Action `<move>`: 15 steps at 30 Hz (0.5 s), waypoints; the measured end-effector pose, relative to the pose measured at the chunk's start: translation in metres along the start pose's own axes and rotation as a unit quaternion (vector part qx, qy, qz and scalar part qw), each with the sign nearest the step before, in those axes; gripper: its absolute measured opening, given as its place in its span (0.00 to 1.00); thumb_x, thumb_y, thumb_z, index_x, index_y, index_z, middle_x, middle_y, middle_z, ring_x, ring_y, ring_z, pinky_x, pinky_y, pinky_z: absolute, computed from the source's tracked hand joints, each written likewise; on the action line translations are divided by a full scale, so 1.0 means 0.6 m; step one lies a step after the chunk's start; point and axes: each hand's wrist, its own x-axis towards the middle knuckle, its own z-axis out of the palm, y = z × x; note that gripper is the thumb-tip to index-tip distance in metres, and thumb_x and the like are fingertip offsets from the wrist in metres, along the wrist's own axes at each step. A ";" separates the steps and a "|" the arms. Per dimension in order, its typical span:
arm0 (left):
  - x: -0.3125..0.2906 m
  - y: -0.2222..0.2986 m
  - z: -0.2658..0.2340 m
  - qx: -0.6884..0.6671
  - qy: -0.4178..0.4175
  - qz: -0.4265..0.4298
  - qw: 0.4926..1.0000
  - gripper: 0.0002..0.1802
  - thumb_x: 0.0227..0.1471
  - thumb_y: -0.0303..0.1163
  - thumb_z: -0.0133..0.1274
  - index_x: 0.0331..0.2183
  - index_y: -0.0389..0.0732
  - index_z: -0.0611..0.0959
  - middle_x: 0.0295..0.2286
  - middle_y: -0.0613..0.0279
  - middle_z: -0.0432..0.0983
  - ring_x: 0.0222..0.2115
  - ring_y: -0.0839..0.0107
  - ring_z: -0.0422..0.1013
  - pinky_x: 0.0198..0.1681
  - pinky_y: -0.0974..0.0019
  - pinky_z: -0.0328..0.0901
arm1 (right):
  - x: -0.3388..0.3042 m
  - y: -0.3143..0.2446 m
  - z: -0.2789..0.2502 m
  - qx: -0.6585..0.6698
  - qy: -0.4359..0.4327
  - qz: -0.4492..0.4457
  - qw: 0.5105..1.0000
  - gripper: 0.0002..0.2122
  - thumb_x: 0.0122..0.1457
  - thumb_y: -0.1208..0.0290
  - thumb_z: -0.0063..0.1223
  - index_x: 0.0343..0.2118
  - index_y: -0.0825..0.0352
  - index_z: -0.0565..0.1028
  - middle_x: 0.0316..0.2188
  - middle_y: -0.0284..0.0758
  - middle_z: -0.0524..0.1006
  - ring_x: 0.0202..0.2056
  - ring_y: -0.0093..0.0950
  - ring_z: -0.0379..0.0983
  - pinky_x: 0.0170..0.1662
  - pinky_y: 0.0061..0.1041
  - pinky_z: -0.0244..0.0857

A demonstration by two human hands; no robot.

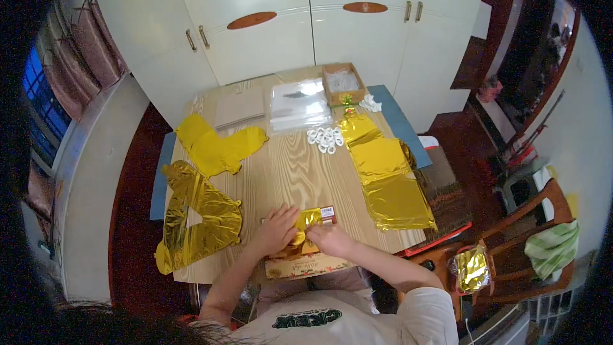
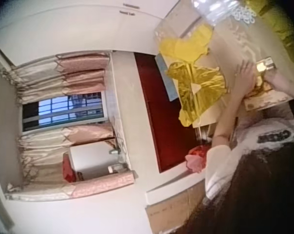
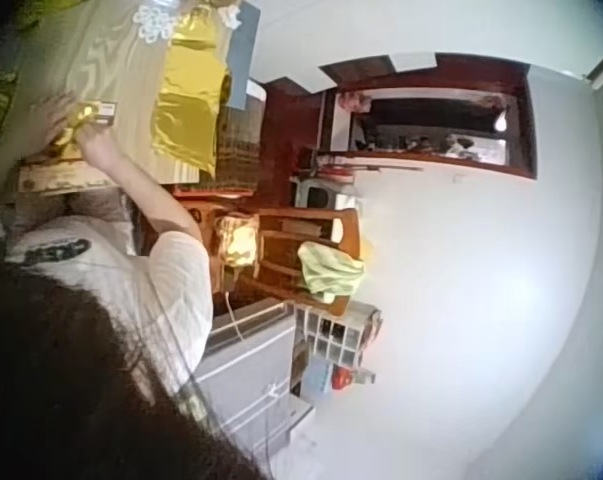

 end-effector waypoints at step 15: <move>-0.080 0.067 0.012 0.039 0.036 -0.017 0.998 0.33 0.55 0.45 0.50 0.58 0.38 0.69 0.60 0.55 0.61 0.61 0.59 0.56 0.62 0.47 0.50 | -0.036 -0.082 -0.026 -0.005 -0.003 -0.026 1.000 0.09 0.49 0.71 0.54 0.34 0.66 0.74 0.40 0.36 0.79 0.41 0.31 0.79 0.45 0.28 0.73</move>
